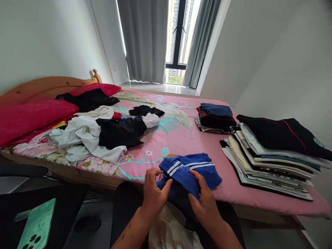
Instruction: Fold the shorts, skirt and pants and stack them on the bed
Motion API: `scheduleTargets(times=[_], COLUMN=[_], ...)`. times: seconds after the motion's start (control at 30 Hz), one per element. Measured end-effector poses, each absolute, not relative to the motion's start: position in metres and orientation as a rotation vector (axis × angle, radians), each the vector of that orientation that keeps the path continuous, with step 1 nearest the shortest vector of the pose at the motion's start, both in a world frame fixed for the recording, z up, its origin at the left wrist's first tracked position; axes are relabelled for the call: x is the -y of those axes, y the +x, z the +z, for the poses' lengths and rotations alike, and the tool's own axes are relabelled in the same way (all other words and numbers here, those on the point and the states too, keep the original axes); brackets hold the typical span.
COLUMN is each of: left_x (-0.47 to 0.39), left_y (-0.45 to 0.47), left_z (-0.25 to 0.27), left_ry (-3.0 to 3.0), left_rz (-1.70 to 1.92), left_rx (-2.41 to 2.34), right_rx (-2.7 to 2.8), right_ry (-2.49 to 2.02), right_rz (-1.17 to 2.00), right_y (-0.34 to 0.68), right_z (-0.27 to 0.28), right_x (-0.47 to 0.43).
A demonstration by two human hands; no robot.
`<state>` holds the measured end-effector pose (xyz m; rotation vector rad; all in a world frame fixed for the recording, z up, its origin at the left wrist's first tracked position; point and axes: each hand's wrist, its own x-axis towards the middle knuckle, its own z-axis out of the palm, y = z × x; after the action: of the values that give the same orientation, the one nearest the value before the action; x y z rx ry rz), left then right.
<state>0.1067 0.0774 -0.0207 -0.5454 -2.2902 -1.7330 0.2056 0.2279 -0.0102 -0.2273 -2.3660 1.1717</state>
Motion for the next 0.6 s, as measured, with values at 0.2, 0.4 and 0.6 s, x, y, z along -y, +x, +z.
scheduleTargets(times=[0.2,0.4,0.6], left_x=[-0.105,-0.119,-0.093], left_y=[0.08,0.064,0.046], left_z=[0.009,0.067,0.096], left_ry=[-1.384,-1.165,-0.82], left_rz=[-1.115,-1.517,-1.685], left_rx=[2.54,2.506,2.535], right_rx=[2.339,2.206,2.279], right_ry=[-0.151,-0.361,-0.616], right_rz=[1.05,0.858,1.182], right_y=[0.195,0.181,0.187], right_z=[0.019,0.035,-0.012], right_x=[-0.245,-0.298,-0.321])
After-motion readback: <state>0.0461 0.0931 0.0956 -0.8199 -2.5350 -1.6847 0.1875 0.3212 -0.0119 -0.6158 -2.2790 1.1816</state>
